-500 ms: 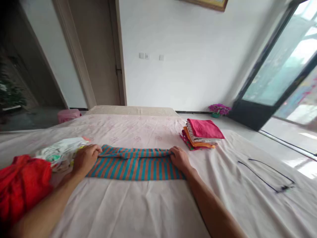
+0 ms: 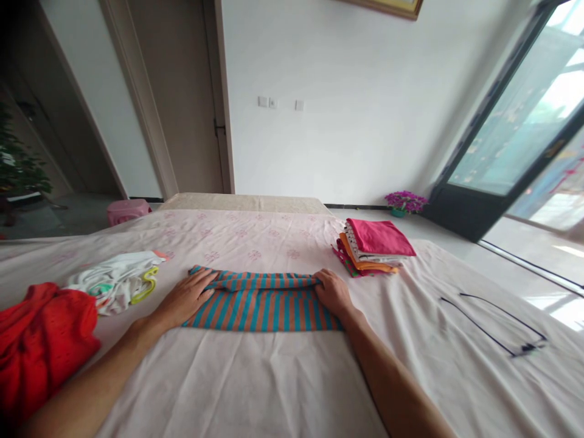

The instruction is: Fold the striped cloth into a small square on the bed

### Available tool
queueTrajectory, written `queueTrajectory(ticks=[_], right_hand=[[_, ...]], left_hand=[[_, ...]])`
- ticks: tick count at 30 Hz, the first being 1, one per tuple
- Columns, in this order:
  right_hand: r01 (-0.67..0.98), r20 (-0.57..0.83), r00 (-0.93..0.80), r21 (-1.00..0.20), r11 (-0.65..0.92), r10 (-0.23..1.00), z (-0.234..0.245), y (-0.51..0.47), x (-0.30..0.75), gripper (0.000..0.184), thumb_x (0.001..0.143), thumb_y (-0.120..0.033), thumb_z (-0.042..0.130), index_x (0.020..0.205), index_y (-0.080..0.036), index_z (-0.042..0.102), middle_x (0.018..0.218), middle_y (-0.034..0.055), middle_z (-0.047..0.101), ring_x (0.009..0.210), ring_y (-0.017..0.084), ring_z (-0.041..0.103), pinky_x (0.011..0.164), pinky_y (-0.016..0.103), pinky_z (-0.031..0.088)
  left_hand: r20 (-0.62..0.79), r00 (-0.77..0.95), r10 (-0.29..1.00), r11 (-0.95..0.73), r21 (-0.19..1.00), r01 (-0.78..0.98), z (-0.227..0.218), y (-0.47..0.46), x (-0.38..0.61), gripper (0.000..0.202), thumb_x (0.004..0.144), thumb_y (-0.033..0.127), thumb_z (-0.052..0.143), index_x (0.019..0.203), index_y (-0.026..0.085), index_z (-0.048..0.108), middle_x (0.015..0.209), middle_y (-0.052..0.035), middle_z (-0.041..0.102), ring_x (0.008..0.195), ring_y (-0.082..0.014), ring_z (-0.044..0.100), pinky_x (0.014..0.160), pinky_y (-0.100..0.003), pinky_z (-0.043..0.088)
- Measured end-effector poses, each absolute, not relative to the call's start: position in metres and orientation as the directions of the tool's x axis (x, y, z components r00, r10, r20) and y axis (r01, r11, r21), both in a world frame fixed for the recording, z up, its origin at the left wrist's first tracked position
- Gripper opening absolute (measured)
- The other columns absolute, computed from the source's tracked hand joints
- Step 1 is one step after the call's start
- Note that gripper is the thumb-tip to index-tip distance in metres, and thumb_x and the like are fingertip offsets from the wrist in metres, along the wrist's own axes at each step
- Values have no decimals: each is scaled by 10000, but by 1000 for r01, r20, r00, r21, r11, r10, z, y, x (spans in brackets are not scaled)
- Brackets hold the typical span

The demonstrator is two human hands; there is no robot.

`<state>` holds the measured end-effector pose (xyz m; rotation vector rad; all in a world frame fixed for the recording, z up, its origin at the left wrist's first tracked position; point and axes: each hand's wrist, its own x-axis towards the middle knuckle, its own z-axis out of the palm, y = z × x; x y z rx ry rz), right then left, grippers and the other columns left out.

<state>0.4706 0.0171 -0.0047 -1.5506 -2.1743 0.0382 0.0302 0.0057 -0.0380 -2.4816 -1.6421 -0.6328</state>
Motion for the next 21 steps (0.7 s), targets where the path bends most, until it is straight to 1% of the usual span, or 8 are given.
queueTrajectory(ticks=[4, 8, 13, 17, 21], right_hand=[[888, 354, -250, -288, 359, 901, -6, 17, 471, 283, 784, -149, 479, 980, -211, 673, 998, 43, 660, 928, 190, 607, 823, 267, 422], [887, 354, -248, -291, 358, 902, -7, 18, 472, 289, 778, -144, 480, 983, -214, 672, 1001, 42, 660, 932, 189, 605, 825, 266, 423], [887, 347, -243, -298, 352, 906, -6, 18, 471, 294, 778, -143, 481, 988, -213, 675, 1007, 44, 660, 935, 189, 605, 833, 268, 427], [891, 340, -236, -298, 343, 910, -5, 17, 471, 292, 779, -149, 482, 987, -214, 677, 1006, 44, 659, 939, 188, 605, 844, 266, 427], [893, 336, -238, -292, 342, 911, -4, 16, 471, 291, 775, -150, 486, 986, -215, 675, 1009, 40, 658, 945, 187, 602, 844, 264, 424]], left_hand=[[383, 332, 862, -391, 86, 916, -44, 7, 27, 483, 962, 358, 424, 1409, 198, 513, 1481, -114, 504, 1385, -297, 430, 1132, -519, 364], [400, 325, 857, -377, 55, 925, -45, 7, 28, 480, 966, 379, 421, 1413, 231, 511, 1488, -87, 499, 1406, -320, 387, 1124, -546, 353], [417, 335, 845, -393, 60, 918, -46, 7, 27, 483, 965, 380, 425, 1408, 209, 515, 1478, -93, 506, 1409, -314, 376, 1128, -518, 361], [443, 341, 829, -414, 75, 907, -47, 8, 26, 474, 962, 379, 437, 1398, 216, 522, 1465, -91, 517, 1401, -294, 388, 1135, -497, 363], [427, 335, 840, -400, 71, 914, -47, 8, 26, 477, 964, 382, 434, 1401, 212, 518, 1470, -90, 512, 1402, -289, 390, 1141, -490, 358]])
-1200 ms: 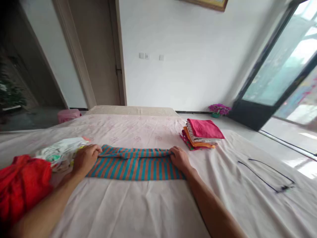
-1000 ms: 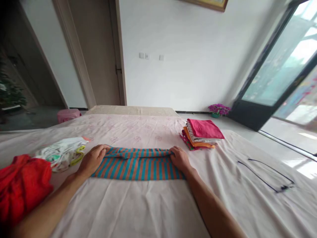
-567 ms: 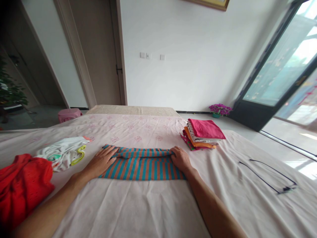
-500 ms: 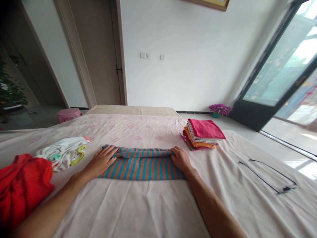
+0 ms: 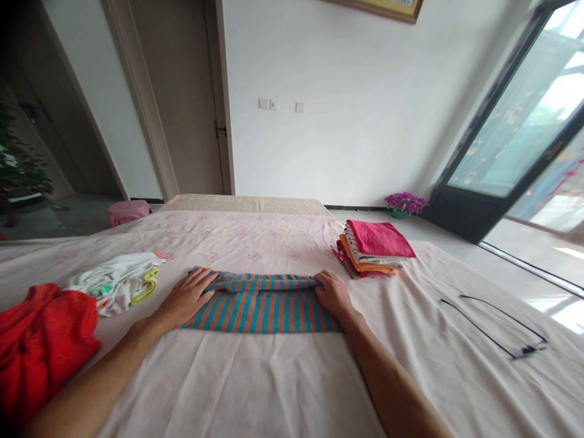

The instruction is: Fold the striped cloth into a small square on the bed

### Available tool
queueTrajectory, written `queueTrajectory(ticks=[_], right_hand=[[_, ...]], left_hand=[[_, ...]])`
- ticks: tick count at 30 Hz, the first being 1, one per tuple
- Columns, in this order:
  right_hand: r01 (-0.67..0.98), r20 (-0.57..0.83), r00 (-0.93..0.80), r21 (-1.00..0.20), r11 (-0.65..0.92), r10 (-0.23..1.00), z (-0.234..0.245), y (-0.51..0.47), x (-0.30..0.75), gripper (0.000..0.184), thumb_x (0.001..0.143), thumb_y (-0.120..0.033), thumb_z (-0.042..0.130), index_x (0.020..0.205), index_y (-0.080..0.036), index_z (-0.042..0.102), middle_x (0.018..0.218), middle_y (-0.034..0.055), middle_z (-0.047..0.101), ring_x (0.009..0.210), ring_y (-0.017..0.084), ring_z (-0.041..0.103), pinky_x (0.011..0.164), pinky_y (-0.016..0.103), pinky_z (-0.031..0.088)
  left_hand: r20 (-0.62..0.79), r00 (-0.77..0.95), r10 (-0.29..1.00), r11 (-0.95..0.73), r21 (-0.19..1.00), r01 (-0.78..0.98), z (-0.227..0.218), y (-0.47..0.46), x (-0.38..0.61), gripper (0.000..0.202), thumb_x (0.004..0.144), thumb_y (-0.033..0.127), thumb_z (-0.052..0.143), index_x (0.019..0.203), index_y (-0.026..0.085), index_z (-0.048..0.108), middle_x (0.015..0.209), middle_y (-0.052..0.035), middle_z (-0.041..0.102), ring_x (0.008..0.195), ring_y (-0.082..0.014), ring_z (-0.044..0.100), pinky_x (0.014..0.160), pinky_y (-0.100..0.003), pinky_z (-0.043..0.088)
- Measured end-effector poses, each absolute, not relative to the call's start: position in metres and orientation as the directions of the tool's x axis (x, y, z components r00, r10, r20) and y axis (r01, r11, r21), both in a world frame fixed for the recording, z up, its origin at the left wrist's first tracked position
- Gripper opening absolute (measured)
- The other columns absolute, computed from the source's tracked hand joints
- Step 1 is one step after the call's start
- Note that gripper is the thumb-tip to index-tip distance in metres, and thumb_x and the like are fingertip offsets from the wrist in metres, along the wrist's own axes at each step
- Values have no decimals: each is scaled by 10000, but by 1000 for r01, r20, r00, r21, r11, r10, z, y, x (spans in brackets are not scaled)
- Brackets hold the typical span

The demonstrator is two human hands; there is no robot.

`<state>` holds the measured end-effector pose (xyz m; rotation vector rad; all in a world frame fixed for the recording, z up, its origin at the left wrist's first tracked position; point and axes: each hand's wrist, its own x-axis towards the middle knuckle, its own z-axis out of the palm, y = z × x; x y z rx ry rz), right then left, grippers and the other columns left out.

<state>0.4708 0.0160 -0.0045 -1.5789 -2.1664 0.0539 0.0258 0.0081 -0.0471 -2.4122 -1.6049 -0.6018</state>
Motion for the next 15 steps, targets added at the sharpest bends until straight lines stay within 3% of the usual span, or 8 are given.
queueTrajectory(ticks=[15], right_hand=[[894, 326, -228, -303, 330, 917, -3, 16, 470, 299, 772, -146, 487, 994, -217, 676, 1025, 39, 658, 951, 192, 596, 846, 274, 430]], left_hand=[[431, 323, 843, -398, 94, 913, -43, 6, 28, 466, 960, 371, 428, 1386, 212, 531, 1459, -95, 523, 1383, -291, 412, 1123, -493, 377]])
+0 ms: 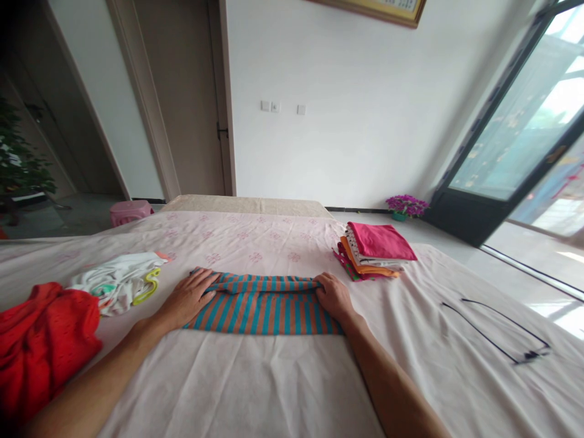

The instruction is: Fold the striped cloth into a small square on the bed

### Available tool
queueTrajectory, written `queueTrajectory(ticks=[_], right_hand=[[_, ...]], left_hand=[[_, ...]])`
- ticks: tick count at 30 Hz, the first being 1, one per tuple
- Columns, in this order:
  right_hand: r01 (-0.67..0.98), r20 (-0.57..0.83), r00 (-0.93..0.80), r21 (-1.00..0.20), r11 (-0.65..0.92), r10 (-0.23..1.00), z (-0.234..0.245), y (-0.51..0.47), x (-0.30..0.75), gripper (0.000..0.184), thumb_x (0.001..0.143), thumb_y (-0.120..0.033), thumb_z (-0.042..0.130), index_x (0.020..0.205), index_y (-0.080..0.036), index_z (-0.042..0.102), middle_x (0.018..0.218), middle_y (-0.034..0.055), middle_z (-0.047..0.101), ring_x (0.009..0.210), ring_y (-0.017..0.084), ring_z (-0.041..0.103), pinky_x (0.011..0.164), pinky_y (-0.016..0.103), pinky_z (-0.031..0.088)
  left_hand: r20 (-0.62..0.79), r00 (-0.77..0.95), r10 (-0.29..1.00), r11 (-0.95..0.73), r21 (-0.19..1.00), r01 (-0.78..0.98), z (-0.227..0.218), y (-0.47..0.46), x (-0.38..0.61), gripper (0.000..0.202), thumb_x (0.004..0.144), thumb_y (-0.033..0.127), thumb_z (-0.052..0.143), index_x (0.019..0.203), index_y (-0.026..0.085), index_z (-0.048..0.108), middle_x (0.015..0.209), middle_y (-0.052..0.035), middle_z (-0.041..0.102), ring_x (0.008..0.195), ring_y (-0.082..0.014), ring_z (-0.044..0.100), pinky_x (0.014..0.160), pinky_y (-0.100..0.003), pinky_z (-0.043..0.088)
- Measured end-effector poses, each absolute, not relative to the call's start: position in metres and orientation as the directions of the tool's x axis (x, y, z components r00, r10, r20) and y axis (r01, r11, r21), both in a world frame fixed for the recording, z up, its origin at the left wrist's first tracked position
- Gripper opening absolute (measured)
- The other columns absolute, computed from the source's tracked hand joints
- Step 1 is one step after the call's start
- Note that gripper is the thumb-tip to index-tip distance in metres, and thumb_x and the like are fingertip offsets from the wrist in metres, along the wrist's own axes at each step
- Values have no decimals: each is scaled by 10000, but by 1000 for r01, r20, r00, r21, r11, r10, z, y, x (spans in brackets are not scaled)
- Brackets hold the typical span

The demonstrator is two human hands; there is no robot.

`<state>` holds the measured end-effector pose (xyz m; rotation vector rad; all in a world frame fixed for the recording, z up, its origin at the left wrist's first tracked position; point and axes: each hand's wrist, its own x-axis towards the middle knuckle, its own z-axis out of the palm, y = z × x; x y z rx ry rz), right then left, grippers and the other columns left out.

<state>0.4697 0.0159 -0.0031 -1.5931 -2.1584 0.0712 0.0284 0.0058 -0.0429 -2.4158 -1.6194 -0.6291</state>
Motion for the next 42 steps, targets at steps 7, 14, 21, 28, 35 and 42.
queueTrajectory(ticks=[7, 14, 21, 28, 35, 42], right_hand=[[895, 326, -227, -301, 328, 918, -3, 15, 469, 305, 777, -148, 485, 1007, -216, 673, 1030, 39, 658, 952, 190, 600, 837, 273, 431], [898, 331, -237, -284, 336, 913, -3, 15, 469, 300, 777, -148, 488, 1002, -216, 675, 1031, 39, 658, 962, 190, 603, 852, 275, 427], [888, 351, -245, -293, 355, 904, -2, 13, 470, 312, 766, -135, 485, 996, -220, 678, 1027, 40, 663, 953, 192, 607, 839, 276, 437], [852, 421, -258, -325, 410, 870, -2, 11, 471, 313, 758, -140, 502, 1002, -235, 674, 1003, 43, 669, 958, 212, 607, 875, 311, 457], [733, 548, -286, -404, 548, 786, 0, 5, 482, 327, 663, -82, 481, 889, -223, 672, 980, 59, 647, 939, 213, 602, 860, 320, 474], [768, 419, -437, -287, 573, 796, 6, -2, 472, 469, 582, -76, 527, 990, -222, 707, 1018, 69, 653, 980, 245, 576, 924, 375, 439]], left_hand=[[424, 312, 850, -390, 110, 914, -39, 3, 30, 461, 958, 370, 427, 1374, 209, 544, 1462, -100, 520, 1382, -287, 415, 1132, -487, 361], [358, 265, 895, -311, 74, 948, -39, 1, 31, 508, 960, 425, 413, 1427, 243, 498, 1512, -107, 463, 1412, -350, 364, 1100, -554, 354], [408, 280, 869, -355, 119, 927, -35, 3, 24, 493, 924, 393, 487, 1386, 224, 519, 1452, -116, 517, 1374, -328, 413, 1104, -520, 367], [483, 322, 814, -453, 181, 873, -10, -4, 26, 193, 851, 203, 529, 1000, 247, 643, 1052, -52, 675, 1052, -234, 603, 965, -399, 481], [584, 362, 726, -554, 185, 812, 6, -15, 28, 233, 773, 67, 458, 879, 235, 582, 903, -25, 646, 952, -202, 607, 956, -370, 473], [478, 463, 746, -600, 181, 780, 4, -17, 30, 316, 776, 148, 541, 1061, 254, 630, 1054, -35, 663, 1033, -214, 608, 997, -385, 461]])
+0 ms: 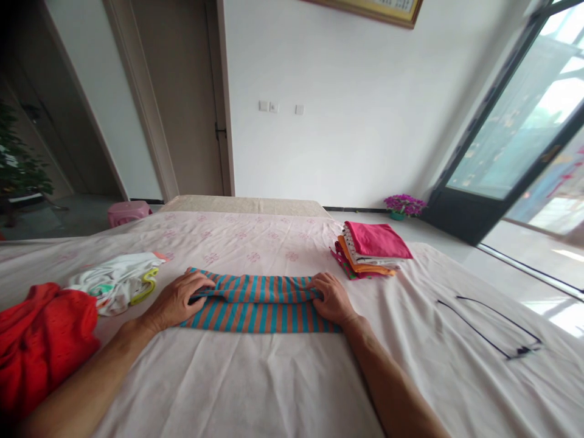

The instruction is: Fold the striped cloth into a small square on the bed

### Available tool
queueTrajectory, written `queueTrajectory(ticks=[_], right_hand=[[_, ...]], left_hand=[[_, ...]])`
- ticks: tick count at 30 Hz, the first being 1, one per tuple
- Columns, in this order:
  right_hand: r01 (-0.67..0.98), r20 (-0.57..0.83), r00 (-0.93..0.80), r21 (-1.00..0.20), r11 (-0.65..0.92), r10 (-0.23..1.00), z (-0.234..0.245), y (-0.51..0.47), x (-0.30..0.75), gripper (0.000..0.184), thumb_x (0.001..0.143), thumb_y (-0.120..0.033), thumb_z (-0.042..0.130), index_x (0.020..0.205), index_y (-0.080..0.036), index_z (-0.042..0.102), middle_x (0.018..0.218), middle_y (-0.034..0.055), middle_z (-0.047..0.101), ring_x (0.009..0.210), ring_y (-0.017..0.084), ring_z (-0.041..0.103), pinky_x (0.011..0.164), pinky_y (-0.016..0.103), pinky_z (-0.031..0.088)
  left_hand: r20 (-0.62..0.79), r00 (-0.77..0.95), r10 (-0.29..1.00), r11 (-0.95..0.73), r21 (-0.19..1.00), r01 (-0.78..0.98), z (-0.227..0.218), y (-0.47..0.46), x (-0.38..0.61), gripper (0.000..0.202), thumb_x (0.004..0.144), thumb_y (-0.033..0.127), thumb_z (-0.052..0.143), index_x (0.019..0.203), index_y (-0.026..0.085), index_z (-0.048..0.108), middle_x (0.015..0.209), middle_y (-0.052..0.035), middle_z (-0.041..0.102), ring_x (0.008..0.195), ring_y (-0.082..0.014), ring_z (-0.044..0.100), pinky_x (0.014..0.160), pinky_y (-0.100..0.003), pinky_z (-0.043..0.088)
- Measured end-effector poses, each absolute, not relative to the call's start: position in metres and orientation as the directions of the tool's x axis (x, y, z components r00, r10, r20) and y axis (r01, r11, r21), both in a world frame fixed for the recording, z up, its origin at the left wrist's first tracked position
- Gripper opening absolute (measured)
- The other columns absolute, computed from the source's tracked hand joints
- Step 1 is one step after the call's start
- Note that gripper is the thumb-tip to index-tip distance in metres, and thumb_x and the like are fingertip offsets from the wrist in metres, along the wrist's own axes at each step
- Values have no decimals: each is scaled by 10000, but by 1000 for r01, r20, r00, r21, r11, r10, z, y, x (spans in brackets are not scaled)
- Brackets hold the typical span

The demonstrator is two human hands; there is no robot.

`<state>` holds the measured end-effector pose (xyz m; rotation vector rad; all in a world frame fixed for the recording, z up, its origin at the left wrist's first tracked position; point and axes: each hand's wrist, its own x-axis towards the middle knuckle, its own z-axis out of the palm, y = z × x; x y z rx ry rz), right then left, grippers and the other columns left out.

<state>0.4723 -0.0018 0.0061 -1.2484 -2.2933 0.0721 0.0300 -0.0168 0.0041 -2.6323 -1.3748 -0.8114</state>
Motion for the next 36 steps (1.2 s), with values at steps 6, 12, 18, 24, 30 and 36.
queueTrajectory(ticks=[6, 12, 18, 24, 30, 36], right_hand=[[766, 383, -471, -269, 584, 795, 16, -7, 467, 362, 660, -72, 517, 903, -239, 728, 887, 52, 641, 892, 219, 575, 858, 339, 447], [734, 247, -459, -435, 521, 854, 28, -9, 474, 258, 634, -86, 517, 754, -217, 704, 813, 19, 632, 745, 164, 577, 686, 253, 436], [707, 22, -339, -654, 270, 940, 27, 0, 483, 283, 857, -388, 531, 787, -182, 711, 728, 14, 664, 664, 166, 577, 595, 250, 420], [903, 218, 78, -428, 24, 973, 12, 18, 490, 388, 910, -502, 492, 1087, -232, 707, 1048, 80, 689, 919, 219, 627, 763, 304, 442], [983, 193, 1, -178, 34, 981, 11, 13, 469, 250, 924, -414, 529, 970, -215, 672, 1052, 80, 671, 1033, 230, 569, 847, 302, 383], [951, 266, 55, -307, 31, 962, 31, 32, 450, 270, 1002, -385, 397, 1058, -212, 597, 986, 59, 697, 888, 197, 620, 710, 270, 368]], left_hand=[[458, 525, 717, -650, 169, 740, 5, -20, 42, 334, 841, 133, 507, 1109, 260, 662, 1036, -37, 672, 1035, -204, 601, 958, -365, 476], [408, 517, 752, -647, 310, 697, 5, -21, 48, 319, 827, 116, 484, 1008, 260, 705, 956, -23, 686, 947, -178, 627, 841, -309, 504], [455, 161, 876, -389, 468, 793, 5, -6, 30, 301, 934, 394, 443, 996, 236, 691, 1016, -37, 717, 917, -184, 659, 824, -297, 516], [391, -132, 911, 22, 273, 962, -8, 18, 6, 448, 848, 518, 494, 1037, 161, 686, 1093, -167, 699, 1080, -336, 624, 944, -445, 466], [247, -231, 941, 99, 453, 886, -10, 20, 11, 337, 866, 502, 443, 936, 217, 610, 879, -58, 708, 862, -240, 673, 743, -305, 497], [341, -424, 839, 125, 638, 760, 8, 13, -10, 397, 859, 576, 467, 993, 219, 576, 910, -56, 693, 869, -248, 669, 718, -319, 507]])
